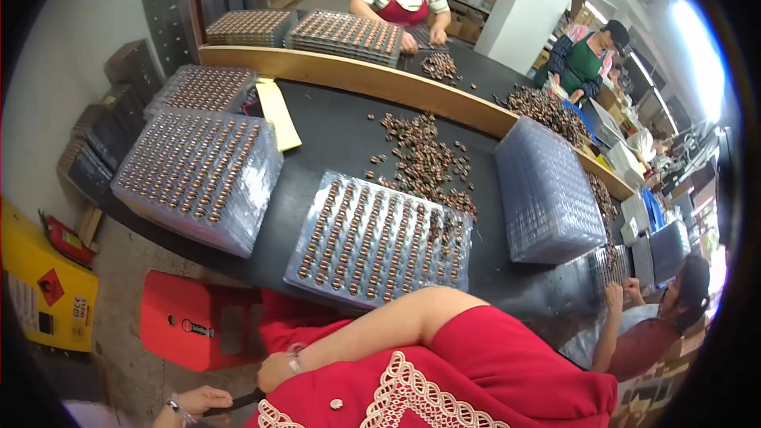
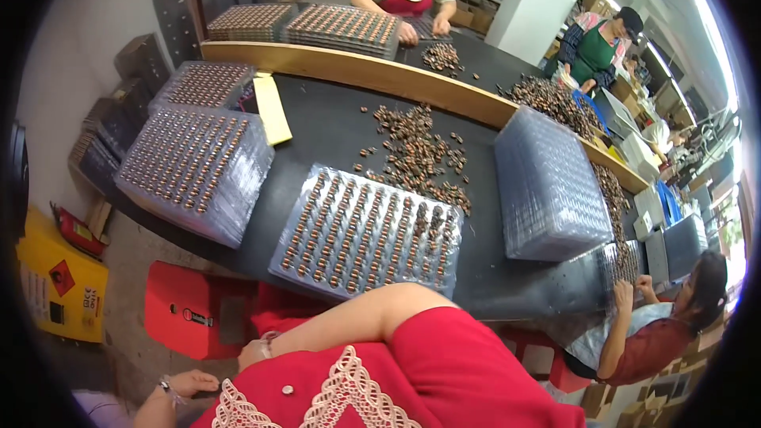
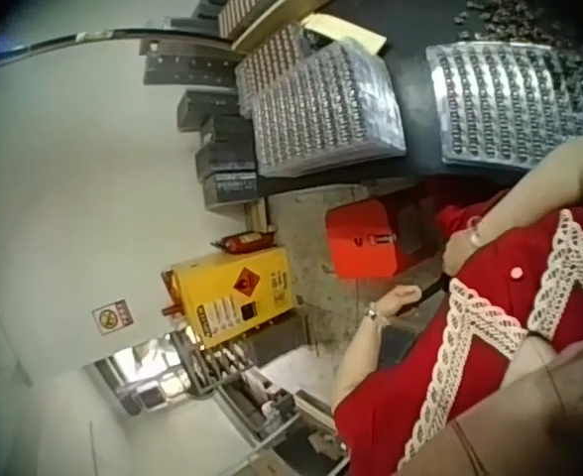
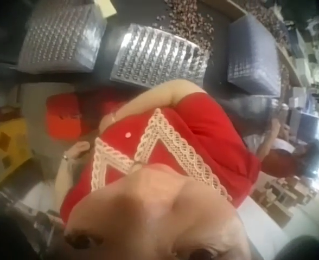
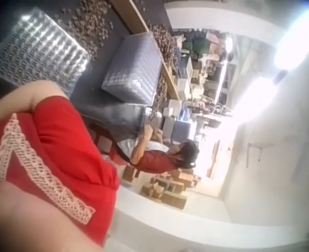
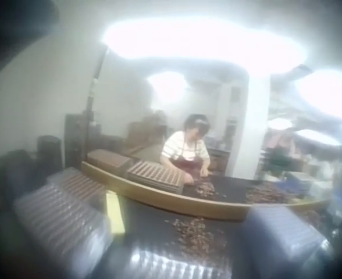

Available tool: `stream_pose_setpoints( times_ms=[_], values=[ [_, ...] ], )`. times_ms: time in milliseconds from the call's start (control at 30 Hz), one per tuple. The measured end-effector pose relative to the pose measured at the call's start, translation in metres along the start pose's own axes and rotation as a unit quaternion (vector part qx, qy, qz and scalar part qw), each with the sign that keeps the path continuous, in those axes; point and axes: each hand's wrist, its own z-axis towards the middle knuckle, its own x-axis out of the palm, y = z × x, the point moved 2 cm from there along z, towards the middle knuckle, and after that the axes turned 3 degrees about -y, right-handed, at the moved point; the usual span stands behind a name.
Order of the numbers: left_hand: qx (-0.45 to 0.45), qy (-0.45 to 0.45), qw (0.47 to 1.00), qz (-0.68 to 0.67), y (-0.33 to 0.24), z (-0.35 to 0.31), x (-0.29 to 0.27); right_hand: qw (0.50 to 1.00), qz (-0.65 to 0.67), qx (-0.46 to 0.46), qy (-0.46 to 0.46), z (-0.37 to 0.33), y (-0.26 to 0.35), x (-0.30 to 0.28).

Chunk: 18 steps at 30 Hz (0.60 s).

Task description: The person fastens a waist strap, stacks a filled plastic tray onto a pile, sets down an empty plastic tray, and places electronic components into its slots by hand.

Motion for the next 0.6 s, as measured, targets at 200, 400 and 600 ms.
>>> stream_pose_setpoints(
  times_ms=[200,400,600],
  values=[
    [-0.018,0.005,1.0,-0.018,-0.025,-0.006,0.006,0.991,-0.009,-0.132,0.003,0.007,-0.013,0.008],
    [-0.04,0.015,0.997,0.062,-0.044,-0.018,-0.001,0.97,0.102,-0.217,-0.031,0.071,0.002,0.056],
    [-0.017,-0.033,0.996,0.077,-0.028,-0.016,0.012,0.98,0.18,-0.081,-0.005,0.037,0.003,0.021]
  ],
)
